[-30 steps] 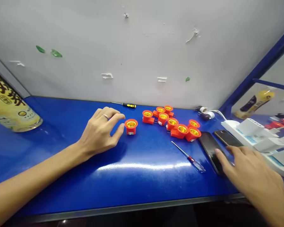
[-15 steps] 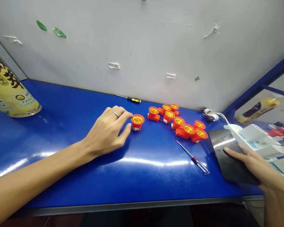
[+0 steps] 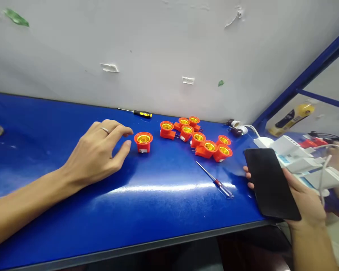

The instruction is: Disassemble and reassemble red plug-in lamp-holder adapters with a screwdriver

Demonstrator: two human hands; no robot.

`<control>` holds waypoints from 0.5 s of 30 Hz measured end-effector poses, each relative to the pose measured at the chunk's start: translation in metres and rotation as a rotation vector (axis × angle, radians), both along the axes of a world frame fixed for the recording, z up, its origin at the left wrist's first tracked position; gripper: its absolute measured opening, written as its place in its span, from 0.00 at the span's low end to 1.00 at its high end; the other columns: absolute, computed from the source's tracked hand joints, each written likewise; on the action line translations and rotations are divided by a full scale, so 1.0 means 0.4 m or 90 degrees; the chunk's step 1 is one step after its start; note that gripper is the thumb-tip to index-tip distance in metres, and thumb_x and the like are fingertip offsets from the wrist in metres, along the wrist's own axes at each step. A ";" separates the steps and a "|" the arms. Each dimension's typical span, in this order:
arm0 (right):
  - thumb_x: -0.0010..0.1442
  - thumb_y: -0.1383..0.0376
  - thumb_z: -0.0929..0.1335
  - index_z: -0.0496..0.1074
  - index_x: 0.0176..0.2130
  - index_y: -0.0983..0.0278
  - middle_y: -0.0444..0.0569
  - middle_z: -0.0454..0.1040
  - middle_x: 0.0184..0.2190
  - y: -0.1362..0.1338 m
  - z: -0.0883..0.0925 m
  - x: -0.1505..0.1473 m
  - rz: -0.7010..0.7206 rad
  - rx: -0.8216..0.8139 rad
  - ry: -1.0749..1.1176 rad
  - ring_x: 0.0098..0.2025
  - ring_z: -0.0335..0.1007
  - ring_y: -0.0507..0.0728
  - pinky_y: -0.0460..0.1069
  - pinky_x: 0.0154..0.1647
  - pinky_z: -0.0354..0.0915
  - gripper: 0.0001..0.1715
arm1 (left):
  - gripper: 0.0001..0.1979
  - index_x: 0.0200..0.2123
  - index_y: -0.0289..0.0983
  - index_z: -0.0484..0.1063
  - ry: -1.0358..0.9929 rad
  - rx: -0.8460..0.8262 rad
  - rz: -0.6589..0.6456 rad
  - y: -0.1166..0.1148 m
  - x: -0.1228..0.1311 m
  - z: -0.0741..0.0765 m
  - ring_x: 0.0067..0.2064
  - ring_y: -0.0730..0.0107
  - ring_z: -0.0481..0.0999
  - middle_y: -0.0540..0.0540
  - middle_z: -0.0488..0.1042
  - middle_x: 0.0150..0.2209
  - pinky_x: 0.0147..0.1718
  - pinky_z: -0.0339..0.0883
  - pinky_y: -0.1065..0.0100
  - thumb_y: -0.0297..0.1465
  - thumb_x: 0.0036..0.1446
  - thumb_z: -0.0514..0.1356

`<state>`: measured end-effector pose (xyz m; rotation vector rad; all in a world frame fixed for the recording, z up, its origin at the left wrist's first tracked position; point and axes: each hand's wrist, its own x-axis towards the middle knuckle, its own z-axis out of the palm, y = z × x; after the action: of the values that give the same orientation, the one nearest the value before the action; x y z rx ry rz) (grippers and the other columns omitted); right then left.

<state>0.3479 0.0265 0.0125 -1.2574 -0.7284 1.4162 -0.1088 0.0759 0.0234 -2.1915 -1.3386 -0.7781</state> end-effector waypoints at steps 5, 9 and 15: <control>0.67 0.50 0.57 0.72 0.57 0.58 0.56 0.74 0.55 0.006 -0.004 0.001 -0.041 -0.031 0.090 0.53 0.75 0.62 0.57 0.51 0.74 0.28 | 0.12 0.44 0.41 0.66 -0.031 -0.058 0.033 0.013 0.013 -0.004 0.44 0.55 0.72 0.42 0.72 0.43 0.45 0.67 0.52 0.36 0.66 0.46; 0.68 0.51 0.56 0.66 0.61 0.58 0.57 0.75 0.53 0.011 0.013 -0.017 -0.072 -0.063 0.062 0.50 0.77 0.63 0.58 0.48 0.75 0.29 | 0.17 0.51 0.42 0.66 -0.030 -0.121 0.033 0.017 0.014 -0.011 0.48 0.50 0.72 0.41 0.71 0.47 0.47 0.67 0.49 0.40 0.66 0.44; 0.64 0.46 0.60 0.58 0.66 0.56 0.57 0.77 0.50 0.024 0.061 -0.053 -0.088 -0.094 -0.075 0.48 0.78 0.65 0.60 0.45 0.77 0.36 | 0.21 0.58 0.44 0.67 -0.012 -0.172 -0.040 0.011 0.014 -0.025 0.47 0.56 0.73 0.42 0.69 0.49 0.48 0.69 0.54 0.40 0.65 0.49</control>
<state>0.3266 0.0360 0.0369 -1.4875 -0.6128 1.3096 -0.1033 0.0804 0.0133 -2.4495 -1.4634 -0.6751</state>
